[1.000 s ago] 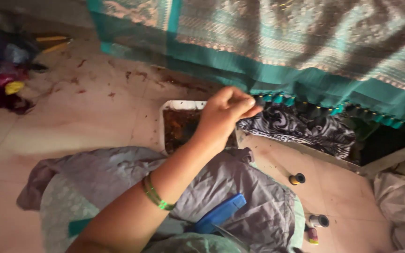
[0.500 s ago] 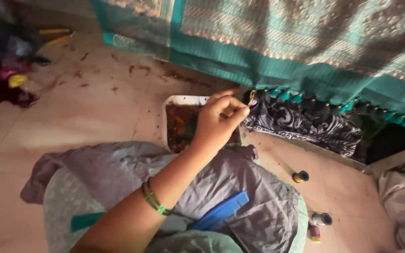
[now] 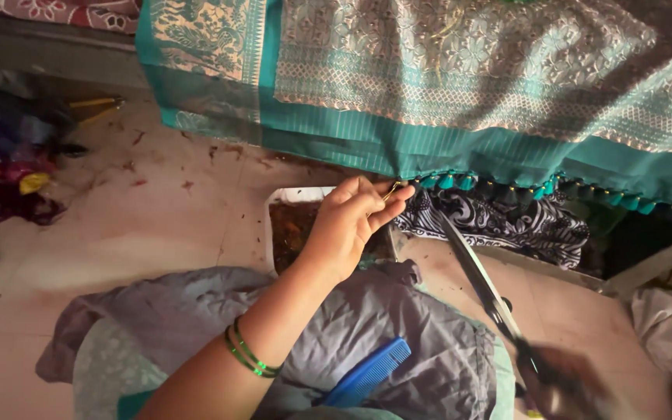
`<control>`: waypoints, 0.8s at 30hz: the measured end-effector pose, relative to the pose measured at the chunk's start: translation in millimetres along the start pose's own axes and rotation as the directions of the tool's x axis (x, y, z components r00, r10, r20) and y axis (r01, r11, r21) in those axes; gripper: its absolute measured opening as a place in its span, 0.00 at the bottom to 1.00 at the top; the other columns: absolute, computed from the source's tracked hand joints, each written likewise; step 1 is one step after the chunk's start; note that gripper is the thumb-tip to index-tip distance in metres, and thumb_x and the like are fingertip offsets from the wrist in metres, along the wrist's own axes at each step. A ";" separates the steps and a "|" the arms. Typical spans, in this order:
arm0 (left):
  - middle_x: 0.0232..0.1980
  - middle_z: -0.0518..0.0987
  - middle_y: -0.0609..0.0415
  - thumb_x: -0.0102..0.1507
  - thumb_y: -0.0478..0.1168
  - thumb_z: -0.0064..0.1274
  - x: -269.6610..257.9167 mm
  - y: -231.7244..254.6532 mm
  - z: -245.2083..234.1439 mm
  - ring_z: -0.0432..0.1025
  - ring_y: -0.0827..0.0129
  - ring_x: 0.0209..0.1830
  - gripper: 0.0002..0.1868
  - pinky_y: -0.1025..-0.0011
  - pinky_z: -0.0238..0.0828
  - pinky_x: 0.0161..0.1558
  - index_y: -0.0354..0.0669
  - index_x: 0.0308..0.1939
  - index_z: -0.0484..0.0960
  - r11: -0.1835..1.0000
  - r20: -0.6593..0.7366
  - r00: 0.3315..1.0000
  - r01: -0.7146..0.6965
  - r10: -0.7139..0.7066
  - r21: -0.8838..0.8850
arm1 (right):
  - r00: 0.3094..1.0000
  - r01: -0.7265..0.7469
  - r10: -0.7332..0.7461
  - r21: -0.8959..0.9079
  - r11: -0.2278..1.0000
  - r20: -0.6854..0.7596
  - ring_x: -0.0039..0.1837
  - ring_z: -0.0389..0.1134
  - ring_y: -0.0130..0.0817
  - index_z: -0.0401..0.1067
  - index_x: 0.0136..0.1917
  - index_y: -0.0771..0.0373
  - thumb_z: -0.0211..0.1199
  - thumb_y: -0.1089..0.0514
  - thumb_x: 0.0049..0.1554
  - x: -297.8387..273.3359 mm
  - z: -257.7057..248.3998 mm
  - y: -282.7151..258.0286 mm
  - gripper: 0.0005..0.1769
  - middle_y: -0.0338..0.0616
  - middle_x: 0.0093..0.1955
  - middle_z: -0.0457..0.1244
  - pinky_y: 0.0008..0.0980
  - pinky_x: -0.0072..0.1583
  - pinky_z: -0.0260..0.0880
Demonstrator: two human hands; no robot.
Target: The person is sewing decorative tassels onto the edge of a fabric, possibly a saree.
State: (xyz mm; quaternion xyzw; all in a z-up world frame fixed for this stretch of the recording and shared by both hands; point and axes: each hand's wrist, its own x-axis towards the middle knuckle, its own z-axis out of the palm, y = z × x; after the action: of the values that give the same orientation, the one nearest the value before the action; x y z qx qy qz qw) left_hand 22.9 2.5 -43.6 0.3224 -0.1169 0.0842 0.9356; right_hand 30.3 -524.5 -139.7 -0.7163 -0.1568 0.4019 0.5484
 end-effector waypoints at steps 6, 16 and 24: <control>0.54 0.79 0.41 0.65 0.28 0.42 -7.2 9.7 7.2 0.75 0.50 0.64 0.08 0.58 0.72 0.62 0.40 0.32 0.69 1.000 -0.025 0.999 0.025 -0.025 -0.003 | 0.998 -0.007 0.005 0.022 1.000 0.063 0.26 0.58 0.26 0.69 0.45 0.72 0.66 0.53 0.58 47.8 66.5 -145.2 0.18 0.36 0.26 0.56 0.32 0.29 0.58; 0.51 0.76 0.43 0.65 0.32 0.48 11.7 9.0 -6.5 0.79 0.53 0.50 0.02 0.59 0.77 0.57 0.36 0.38 0.73 0.981 -0.178 0.984 0.019 0.017 0.196 | 0.974 -0.220 0.174 -0.397 0.891 -0.148 0.23 0.59 0.28 0.71 0.37 0.70 0.72 0.56 0.55 69.4 94.5 -195.2 0.16 0.42 0.25 0.65 0.33 0.27 0.56; 0.46 0.85 0.56 0.65 0.44 0.60 55.6 0.7 -25.1 0.73 0.76 0.42 0.18 0.73 0.70 0.49 0.31 0.48 0.88 0.727 -0.011 0.997 0.060 -0.072 0.684 | 0.958 -0.091 -0.176 -0.821 0.564 -0.227 0.39 0.62 0.28 0.75 0.48 0.61 0.76 0.44 0.48 52.3 53.7 -193.1 0.23 0.41 0.36 0.61 0.34 0.40 0.67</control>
State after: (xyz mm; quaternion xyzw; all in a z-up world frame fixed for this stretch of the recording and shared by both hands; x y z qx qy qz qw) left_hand 80.2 23.2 -47.2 0.6484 -0.0738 0.0854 0.7529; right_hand 64.7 -386.8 11.1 -0.9345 -0.2632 0.1615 0.1770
